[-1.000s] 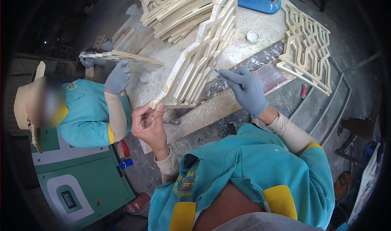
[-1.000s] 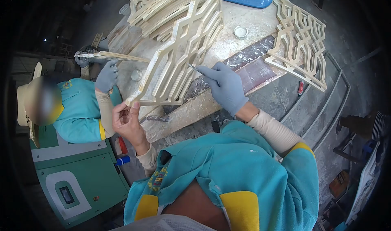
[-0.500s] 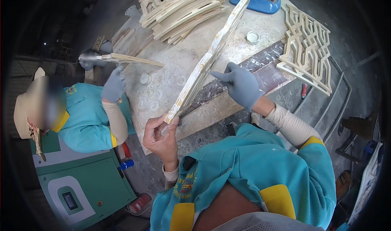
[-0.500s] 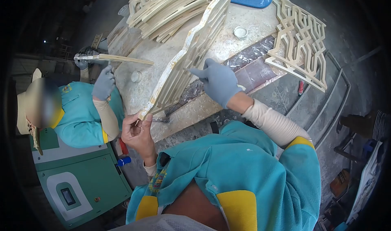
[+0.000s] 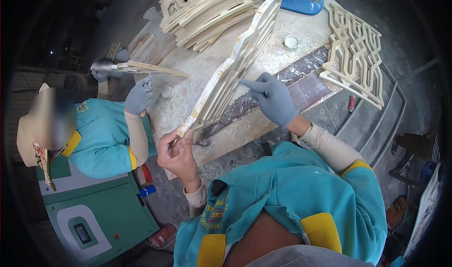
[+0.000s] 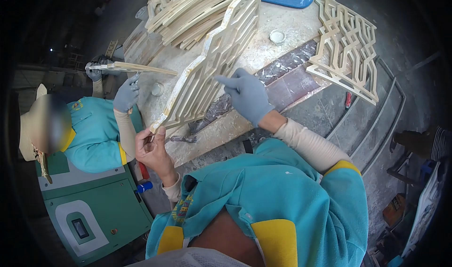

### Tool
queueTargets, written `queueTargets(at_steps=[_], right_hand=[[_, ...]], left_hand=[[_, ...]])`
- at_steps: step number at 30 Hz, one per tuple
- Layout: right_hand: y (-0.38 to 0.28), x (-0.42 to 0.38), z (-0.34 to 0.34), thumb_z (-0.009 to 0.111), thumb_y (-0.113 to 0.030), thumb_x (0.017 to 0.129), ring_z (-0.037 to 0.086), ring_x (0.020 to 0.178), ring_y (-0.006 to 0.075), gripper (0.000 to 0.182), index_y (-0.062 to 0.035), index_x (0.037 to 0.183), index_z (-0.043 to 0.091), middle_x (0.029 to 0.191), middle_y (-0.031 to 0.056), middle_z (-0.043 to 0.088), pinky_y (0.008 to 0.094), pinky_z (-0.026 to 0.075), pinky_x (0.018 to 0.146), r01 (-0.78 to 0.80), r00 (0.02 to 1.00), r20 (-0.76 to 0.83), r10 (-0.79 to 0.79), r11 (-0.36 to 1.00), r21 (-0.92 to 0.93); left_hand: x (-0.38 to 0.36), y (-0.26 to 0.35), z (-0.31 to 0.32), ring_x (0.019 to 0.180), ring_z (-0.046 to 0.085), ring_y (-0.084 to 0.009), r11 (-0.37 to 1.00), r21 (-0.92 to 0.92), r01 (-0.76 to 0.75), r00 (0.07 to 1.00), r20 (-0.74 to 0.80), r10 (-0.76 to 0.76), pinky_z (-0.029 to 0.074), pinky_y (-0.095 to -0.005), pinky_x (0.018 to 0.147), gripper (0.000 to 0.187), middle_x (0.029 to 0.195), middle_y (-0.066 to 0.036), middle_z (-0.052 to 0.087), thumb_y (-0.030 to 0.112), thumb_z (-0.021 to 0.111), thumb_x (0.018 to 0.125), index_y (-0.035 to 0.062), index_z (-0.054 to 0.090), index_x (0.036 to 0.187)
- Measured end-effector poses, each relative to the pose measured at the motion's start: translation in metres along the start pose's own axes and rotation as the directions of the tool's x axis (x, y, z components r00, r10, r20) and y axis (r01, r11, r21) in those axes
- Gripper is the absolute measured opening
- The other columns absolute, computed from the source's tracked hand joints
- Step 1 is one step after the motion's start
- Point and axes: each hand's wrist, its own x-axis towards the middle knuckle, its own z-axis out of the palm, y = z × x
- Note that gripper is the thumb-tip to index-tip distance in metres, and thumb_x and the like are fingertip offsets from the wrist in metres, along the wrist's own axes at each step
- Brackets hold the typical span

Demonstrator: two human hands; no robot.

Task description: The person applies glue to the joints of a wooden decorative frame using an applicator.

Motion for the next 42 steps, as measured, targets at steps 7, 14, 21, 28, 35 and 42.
queueTargets(at_steps=[7,14,21,28,35,42], right_hand=[[0.011,-0.001,0.047,0.063,-0.005,0.090,0.060,0.074,0.0271,0.043,-0.0241,0.128,0.070,0.086,0.0103,0.056,0.0380,0.049,0.065,0.030,0.970,-0.243,-0.020,0.999,0.039],[0.021,-0.027,0.027,0.066,-0.002,0.088,0.056,0.074,0.0241,0.044,-0.0204,0.128,0.071,0.083,0.0089,0.054,0.0359,0.047,0.068,0.048,0.984,-0.171,-0.051,0.999,-0.026],[-0.008,0.004,0.009,0.065,-0.006,0.088,0.062,0.074,0.0308,0.044,-0.0322,0.123,0.072,0.086,0.0108,0.057,0.0415,0.051,0.067,-0.099,0.995,0.011,0.100,0.993,-0.070],[-0.004,0.014,-0.002,0.065,-0.009,0.089,0.061,0.073,0.0312,0.044,-0.0348,0.123,0.072,0.086,0.0118,0.055,0.0426,0.051,0.067,-0.116,0.992,0.033,0.118,0.991,-0.064],[-0.007,0.008,-0.001,0.064,-0.009,0.089,0.061,0.074,0.0330,0.043,-0.0335,0.123,0.072,0.087,0.0128,0.054,0.0438,0.051,0.069,-0.049,0.990,0.123,0.069,0.987,-0.155],[-0.007,0.015,0.001,0.065,-0.005,0.087,0.057,0.069,0.0275,0.045,-0.0297,0.124,0.073,0.079,0.0110,0.053,0.0392,0.047,0.066,-0.061,0.996,0.045,0.071,0.978,-0.198]], left_hand=[[0.004,-0.002,0.000,0.091,0.069,-0.0182,1.000,-0.001,0.004,1.000,-0.027,-0.004,0.058,-0.0272,0.081,0.026,0.098,-0.013,0.067,-0.006,0.080,0.082,-0.0064,0.065,0.102],[0.008,-0.006,-0.004,0.091,0.070,-0.0188,1.000,-0.003,-0.014,0.999,-0.038,0.014,0.058,-0.0276,0.083,0.025,0.098,-0.014,0.068,-0.007,0.079,0.082,-0.0064,0.065,0.103],[0.003,-0.003,-0.001,0.092,0.070,-0.0192,0.999,-0.046,-0.011,1.000,-0.002,0.011,0.058,-0.0286,0.084,0.025,0.098,-0.014,0.067,-0.008,0.079,0.082,-0.0070,0.065,0.103],[0.000,-0.002,-0.002,0.093,0.070,-0.0197,0.998,-0.059,-0.001,1.000,0.005,0.002,0.058,-0.0297,0.087,0.025,0.097,-0.013,0.066,-0.010,0.078,0.081,-0.0074,0.065,0.103],[0.002,0.000,0.000,0.094,0.070,-0.0199,0.998,-0.057,0.007,1.000,0.008,-0.007,0.059,-0.0308,0.088,0.025,0.097,-0.013,0.066,-0.010,0.078,0.081,-0.0073,0.065,0.103],[0.000,-0.002,-0.002,0.094,0.069,-0.0196,0.998,-0.066,-0.005,1.000,0.028,0.006,0.058,-0.0304,0.088,0.025,0.097,-0.013,0.066,-0.010,0.079,0.080,-0.0067,0.065,0.102]])
